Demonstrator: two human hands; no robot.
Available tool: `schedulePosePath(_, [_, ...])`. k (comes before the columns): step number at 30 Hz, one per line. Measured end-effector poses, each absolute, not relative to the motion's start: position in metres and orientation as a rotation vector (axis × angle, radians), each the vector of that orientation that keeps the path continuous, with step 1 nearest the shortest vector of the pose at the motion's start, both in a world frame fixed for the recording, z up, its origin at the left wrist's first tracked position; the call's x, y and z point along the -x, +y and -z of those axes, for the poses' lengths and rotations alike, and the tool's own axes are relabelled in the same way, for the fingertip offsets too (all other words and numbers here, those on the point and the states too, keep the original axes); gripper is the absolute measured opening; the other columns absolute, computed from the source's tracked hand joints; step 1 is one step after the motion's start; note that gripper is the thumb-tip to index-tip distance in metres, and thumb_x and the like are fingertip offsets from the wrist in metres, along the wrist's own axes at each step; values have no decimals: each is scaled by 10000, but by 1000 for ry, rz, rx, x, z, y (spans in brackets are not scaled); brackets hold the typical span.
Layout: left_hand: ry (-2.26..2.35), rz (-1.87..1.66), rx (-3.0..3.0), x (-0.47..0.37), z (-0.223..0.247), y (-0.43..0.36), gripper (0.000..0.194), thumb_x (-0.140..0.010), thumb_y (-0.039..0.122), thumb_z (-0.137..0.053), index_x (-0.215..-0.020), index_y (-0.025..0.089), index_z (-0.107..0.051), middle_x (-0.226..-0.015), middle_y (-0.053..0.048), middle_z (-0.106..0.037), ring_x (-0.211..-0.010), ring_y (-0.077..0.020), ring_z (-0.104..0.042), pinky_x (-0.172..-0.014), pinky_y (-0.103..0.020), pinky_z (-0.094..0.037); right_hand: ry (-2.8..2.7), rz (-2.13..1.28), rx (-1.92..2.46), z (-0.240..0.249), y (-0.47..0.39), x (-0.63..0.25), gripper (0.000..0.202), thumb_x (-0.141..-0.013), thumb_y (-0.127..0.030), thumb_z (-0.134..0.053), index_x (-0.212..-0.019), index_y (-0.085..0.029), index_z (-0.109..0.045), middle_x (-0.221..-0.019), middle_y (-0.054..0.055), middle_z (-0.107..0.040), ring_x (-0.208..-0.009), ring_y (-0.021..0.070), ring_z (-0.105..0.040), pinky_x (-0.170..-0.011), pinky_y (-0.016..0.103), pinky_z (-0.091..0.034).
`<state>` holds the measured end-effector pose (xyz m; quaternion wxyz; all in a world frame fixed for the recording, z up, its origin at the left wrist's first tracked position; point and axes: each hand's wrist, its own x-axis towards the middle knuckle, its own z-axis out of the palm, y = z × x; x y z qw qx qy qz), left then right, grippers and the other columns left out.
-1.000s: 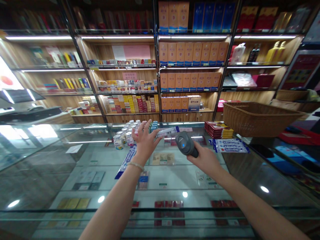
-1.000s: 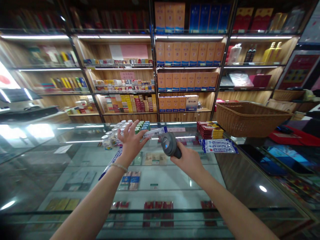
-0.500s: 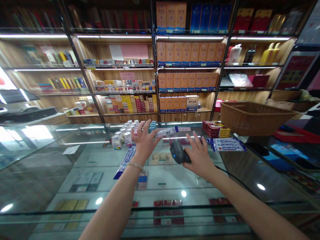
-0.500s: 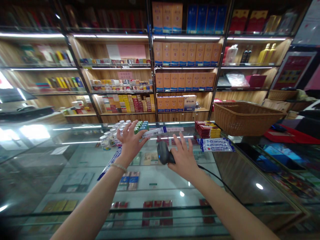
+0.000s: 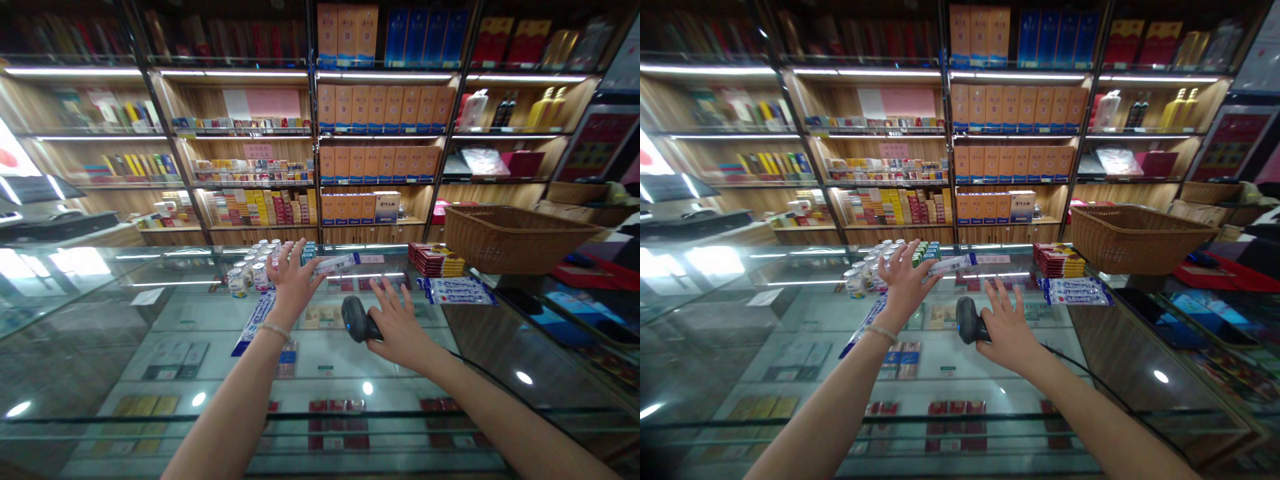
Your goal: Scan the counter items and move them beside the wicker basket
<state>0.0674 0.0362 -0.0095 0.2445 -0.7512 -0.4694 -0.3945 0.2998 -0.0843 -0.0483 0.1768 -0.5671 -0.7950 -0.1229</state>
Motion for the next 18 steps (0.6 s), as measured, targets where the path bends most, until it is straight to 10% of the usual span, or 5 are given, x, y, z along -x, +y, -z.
schedulePosePath(11, [-1251, 1101, 2066, -68, 10, 37, 256, -898, 499, -686, -1100, 360, -759, -1606, -72, -463, -1481, -377, -351, -1209, -682, -29, -2338, 83, 1604, 23, -75, -329, 664, -840, -518, -704, -1416, -233, -540, -1696, 204, -237, -1585, 396, -149, -1217, 678, -214])
schedulePosePath(18, [-1215, 1082, 2080, -73, 8, 34, 273, -865, 492, -733, -1103, 361, -757, -1615, -71, -455, -1481, -375, -362, -1212, -678, -26, -1949, 549, 1632, -11, -38, -347, 651, -895, -474, -664, -1485, -249, -506, -1730, 152, -145, -1588, 438, -36, -1210, 729, -93])
